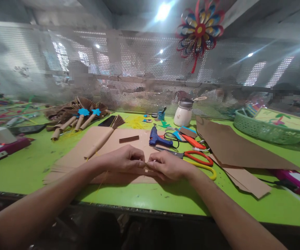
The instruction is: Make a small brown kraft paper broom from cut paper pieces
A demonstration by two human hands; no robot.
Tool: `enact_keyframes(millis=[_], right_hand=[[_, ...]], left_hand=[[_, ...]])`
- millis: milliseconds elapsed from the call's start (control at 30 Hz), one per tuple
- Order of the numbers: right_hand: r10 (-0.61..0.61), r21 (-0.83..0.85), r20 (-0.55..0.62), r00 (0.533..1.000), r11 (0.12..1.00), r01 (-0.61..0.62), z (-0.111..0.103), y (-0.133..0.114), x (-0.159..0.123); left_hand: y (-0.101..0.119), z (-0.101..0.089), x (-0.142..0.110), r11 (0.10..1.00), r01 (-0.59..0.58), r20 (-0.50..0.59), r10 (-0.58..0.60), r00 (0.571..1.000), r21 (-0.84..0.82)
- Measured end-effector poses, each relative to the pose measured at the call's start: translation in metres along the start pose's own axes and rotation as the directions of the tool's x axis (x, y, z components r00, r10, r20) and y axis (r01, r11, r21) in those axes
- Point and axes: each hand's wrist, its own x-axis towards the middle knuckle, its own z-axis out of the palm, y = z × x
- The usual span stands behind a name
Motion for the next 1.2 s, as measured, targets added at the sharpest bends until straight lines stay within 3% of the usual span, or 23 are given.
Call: enact_keyframes(millis=[367,600,800,900,1000,1100,1200], right_hand=[[0.104,0.139,0.065,0.992,0.984,-0.112,-0.012,-0.005,-0.005],[0.111,-0.008,-0.139,0.984,0.994,-0.113,-0.011,0.012,0.0],[0.13,0.069,-0.234,0.963,0.991,-0.117,-0.008,0.017,0.002],[0.19,0.267,-0.302,0.934,0.957,-0.109,-0.008,0.016,0.001],[0.185,0.504,-0.348,0.919,0.863,0.018,-0.009,0.018,0.001],[0.107,0.664,-0.322,0.941,0.734,0.144,-0.008,0.017,0.0],[-0.047,0.68,-0.196,0.979,0.713,0.17,-0.005,0.012,-0.002]], left_hand=[[-0.006,-0.011,0.001,0.995,0.097,0.018,-0.098,0.995,0.012],[-0.013,-0.009,0.002,0.99,0.137,-0.067,-0.135,0.989,0.028],[-0.017,-0.015,0.004,0.993,0.119,-0.071,-0.12,0.99,-0.014],[-0.015,-0.019,0.002,0.986,0.083,-0.051,-0.091,0.995,-0.145],[-0.013,-0.02,-0.001,0.935,0.079,-0.012,-0.088,0.996,-0.345],[-0.011,-0.014,-0.003,0.82,0.098,0.043,-0.089,0.995,-0.563],[-0.011,-0.003,-0.004,0.638,0.1,0.105,-0.03,0.994,-0.763]])
